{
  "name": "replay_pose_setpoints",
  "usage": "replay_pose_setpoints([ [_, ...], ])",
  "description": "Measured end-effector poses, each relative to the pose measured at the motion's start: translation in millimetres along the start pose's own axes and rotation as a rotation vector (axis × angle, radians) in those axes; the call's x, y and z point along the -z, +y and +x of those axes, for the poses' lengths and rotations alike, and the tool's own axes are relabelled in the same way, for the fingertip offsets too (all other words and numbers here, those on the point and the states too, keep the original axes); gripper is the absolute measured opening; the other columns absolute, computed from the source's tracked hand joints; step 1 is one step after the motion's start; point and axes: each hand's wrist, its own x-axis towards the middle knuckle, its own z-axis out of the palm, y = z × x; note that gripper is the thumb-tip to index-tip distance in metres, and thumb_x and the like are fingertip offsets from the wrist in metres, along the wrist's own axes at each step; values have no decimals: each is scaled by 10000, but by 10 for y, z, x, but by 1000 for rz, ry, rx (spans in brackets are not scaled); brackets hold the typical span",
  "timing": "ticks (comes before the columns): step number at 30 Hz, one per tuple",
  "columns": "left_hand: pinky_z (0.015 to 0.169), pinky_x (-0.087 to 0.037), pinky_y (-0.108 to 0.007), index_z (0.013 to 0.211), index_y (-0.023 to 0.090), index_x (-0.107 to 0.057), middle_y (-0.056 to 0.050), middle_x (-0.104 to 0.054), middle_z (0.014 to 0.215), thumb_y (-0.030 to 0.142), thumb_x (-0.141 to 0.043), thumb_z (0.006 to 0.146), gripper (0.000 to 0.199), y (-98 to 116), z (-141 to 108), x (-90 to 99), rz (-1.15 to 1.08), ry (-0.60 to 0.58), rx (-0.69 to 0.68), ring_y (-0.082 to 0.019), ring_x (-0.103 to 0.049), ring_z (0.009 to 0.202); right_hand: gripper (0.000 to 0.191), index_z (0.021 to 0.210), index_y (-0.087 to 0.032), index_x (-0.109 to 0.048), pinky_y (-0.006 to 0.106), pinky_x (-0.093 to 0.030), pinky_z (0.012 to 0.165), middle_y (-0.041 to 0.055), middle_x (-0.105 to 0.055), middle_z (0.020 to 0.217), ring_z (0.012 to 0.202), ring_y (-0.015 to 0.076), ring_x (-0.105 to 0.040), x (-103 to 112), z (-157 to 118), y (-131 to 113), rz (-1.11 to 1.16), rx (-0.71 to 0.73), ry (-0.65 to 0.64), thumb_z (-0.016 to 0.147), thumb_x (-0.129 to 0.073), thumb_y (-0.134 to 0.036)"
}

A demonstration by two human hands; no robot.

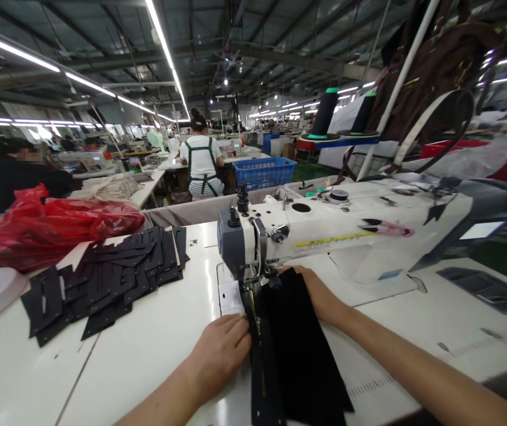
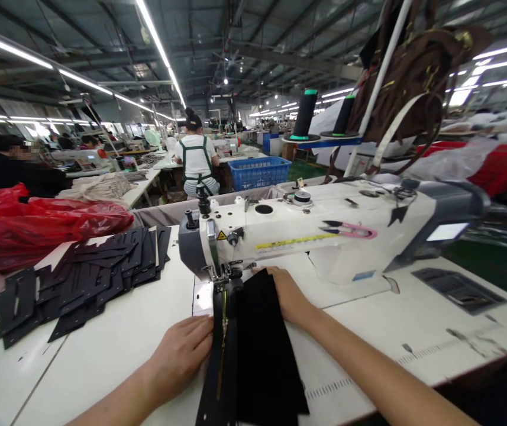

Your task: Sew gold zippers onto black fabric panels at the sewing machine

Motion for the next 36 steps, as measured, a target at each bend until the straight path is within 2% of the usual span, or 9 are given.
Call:
replay_pose_setpoints([
  [4, 717, -485, -368, 851, 145, -556, -91, -576, 821, 101, -350, 819, 213, 18, -24, 51, -126, -125, 149, -203, -550, 770, 367, 1051, -154, -600, 346, -498, 781, 82, -665, 956, 884, 205, -624, -56, 6, 180, 272, -180, 16, 921, -311, -339],
  [9, 866, -420, -422, 988, 149, -557, -112, -577, 1021, 103, -381, 798, 264, -88, 49, 8, -87, -161, 277, -255, -468, 1062, 435, 1011, -160, -635, 345, -468, 808, 66, -671, 958, 913, 226, -612, -40, 23, 169, 460, -346, -2, 886, -330, -444],
  [15, 813, -411, -440, 839, 136, -595, -103, -604, 893, 67, -451, 777, 172, -94, 126, -108, 93, -269, 313, -275, -494, 957, 501, 972, -175, -656, 340, -417, 860, 56, -666, 960, 980, 240, -573, 47, 50, 137, 551, -416, -44, 862, -337, -545],
  [18, 759, -423, -422, 816, 116, -594, -107, -607, 881, 43, -452, 774, 165, -64, 152, -114, 149, -275, 300, -260, -511, 863, 431, 998, -176, -637, 313, -443, 781, 47, -666, 928, 900, 214, -598, 51, 56, 166, 521, -404, -86, 864, -387, -502],
  [21, 761, -419, -413, 809, 109, -597, -119, -609, 915, 31, -445, 776, 174, -57, 157, -118, 188, -244, 269, -271, -505, 898, 302, 955, -174, -625, 274, -455, 658, 25, -664, 813, 742, 180, -614, 21, 46, 197, 481, -374, -130, 821, -505, -416],
  [25, 755, -413, -402, 826, 118, -597, -114, -615, 899, 35, -463, 756, 172, -74, 170, -113, 173, -255, 254, -298, -478, 993, 182, 868, -193, -611, 278, -433, 688, 10, -650, 788, 738, 169, -599, -18, 39, 189, 375, -312, -128, 829, -507, -338],
  [29, 698, -413, -404, 796, 125, -576, -105, -618, 870, 64, -462, 757, 135, -71, 202, -103, 140, -267, 296, -274, -507, 871, 155, 893, -198, -595, 310, -406, 728, 33, -624, 831, 786, 191, -576, 6, 69, 171, 233, -266, -91, 839, -481, -289],
  [33, 705, -407, -406, 805, 130, -566, -101, -614, 861, 60, -438, 757, 154, -48, 198, -110, 99, -247, 344, -265, -502, 857, 322, 712, -183, -576, 346, -392, 734, 67, -562, 780, 781, 217, -542, 112, 53, 120, 84, -321, -2, 887, -388, -379],
  [36, 729, -402, -413, 816, 129, -570, -100, -611, 872, 58, -445, 734, 165, -45, 178, -120, 71, -239, 351, -275, -493, 889, 488, 630, -193, -540, 347, -400, 698, 52, -533, 675, 713, 212, -535, 182, -1, 8, -62, -358, -45, 917, -272, -482],
])
